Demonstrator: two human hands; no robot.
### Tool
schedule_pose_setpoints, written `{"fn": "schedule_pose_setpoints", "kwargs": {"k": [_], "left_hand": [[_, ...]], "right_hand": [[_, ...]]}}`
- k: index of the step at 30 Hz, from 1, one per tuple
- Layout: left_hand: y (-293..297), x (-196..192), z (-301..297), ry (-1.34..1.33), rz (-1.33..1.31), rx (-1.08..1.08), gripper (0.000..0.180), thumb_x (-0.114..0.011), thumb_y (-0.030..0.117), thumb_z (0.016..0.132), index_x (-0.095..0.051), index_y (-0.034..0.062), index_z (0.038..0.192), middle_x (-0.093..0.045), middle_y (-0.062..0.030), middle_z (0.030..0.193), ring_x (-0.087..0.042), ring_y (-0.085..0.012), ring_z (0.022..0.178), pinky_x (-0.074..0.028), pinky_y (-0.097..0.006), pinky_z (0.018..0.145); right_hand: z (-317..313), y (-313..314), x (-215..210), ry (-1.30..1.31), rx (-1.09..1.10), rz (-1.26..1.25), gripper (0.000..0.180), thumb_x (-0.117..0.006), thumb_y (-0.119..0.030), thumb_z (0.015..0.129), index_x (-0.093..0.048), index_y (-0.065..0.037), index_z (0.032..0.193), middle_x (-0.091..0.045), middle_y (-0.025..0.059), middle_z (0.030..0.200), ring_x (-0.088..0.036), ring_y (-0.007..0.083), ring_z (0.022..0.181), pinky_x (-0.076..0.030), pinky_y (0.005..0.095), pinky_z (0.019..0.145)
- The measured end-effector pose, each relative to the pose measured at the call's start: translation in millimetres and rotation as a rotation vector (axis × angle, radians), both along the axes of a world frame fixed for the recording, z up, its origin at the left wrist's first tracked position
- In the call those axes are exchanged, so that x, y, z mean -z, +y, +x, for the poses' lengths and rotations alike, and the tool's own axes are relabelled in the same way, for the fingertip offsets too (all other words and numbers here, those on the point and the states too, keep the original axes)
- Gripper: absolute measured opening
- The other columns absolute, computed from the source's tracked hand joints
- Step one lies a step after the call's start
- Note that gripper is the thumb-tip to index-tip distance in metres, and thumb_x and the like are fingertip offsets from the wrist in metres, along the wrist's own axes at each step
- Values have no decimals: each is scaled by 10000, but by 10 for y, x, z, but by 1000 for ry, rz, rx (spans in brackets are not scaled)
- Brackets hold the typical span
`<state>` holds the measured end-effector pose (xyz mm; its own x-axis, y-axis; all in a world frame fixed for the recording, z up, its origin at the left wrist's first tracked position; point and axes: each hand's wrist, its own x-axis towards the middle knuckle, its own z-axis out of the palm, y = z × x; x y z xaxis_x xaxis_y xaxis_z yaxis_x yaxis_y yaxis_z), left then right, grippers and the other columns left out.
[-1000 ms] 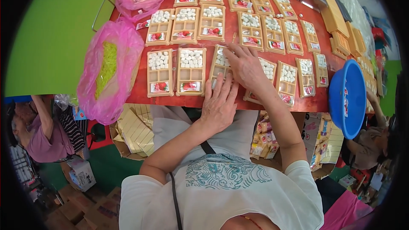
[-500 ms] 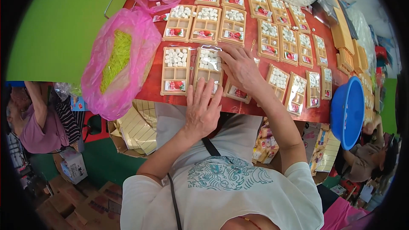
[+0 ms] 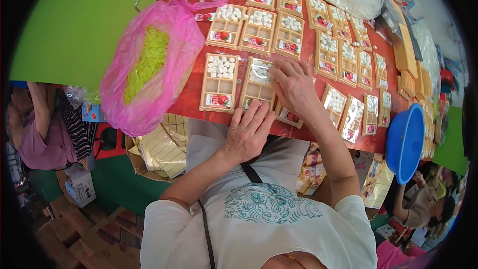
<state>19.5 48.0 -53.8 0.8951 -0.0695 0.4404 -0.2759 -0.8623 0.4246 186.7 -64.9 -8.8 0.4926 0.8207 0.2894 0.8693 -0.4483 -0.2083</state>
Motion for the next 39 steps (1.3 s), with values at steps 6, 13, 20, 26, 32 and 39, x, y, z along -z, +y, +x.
{"fn": "schedule_pose_setpoints", "kwargs": {"k": [6,13,20,26,32,39], "left_hand": [[355,-258,-74,-84,-18,-110,483,-620,117,806,-552,7,1272,-437,-213,1399,-353,-396,1340,-245,-551,1067],[739,-169,-90,194,-14,-289,576,-594,239,859,-449,-10,1357,-273,-268,1482,-266,-463,1361,-211,-577,1084],[787,-159,-90,162,-97,-301,635,-632,252,830,-422,-55,1345,-287,-310,1448,-284,-494,1340,-257,-582,1062],[865,-160,-101,169,-174,-261,633,-633,204,824,-404,-55,1354,-268,-318,1453,-277,-498,1342,-275,-571,1059],[893,-162,-103,178,-173,-202,666,-620,255,836,-381,-42,1383,-271,-301,1462,-283,-479,1347,-255,-566,1073],[843,-25,-113,120,-143,-198,725,-583,375,865,-346,-35,1414,-280,-294,1467,-279,-468,1361,-201,-580,1090]], "right_hand": [[-73,423,-112,17,-45,78,395,-628,-89,800,-561,-54,1188,-542,134,1261,-537,292,1124,-372,421,965],[-121,805,93,49,-102,13,418,-621,-61,784,-552,-25,1195,-526,129,1269,-523,288,1134,-386,399,944],[-122,1044,160,93,-161,51,414,-617,-45,786,-554,-13,1194,-518,138,1275,-518,324,1134,-409,430,928],[-165,1179,92,338,-133,111,406,-624,-49,788,-577,-23,1190,-524,144,1270,-517,342,1129,-406,430,939],[-208,1250,110,335,-49,151,369,-605,-46,819,-583,-33,1188,-537,133,1264,-518,335,1139,-374,424,981],[-227,1396,146,363,-50,203,295,-590,-46,847,-611,-28,1141,-576,137,1201,-530,322,1127,-408,405,955]]}}
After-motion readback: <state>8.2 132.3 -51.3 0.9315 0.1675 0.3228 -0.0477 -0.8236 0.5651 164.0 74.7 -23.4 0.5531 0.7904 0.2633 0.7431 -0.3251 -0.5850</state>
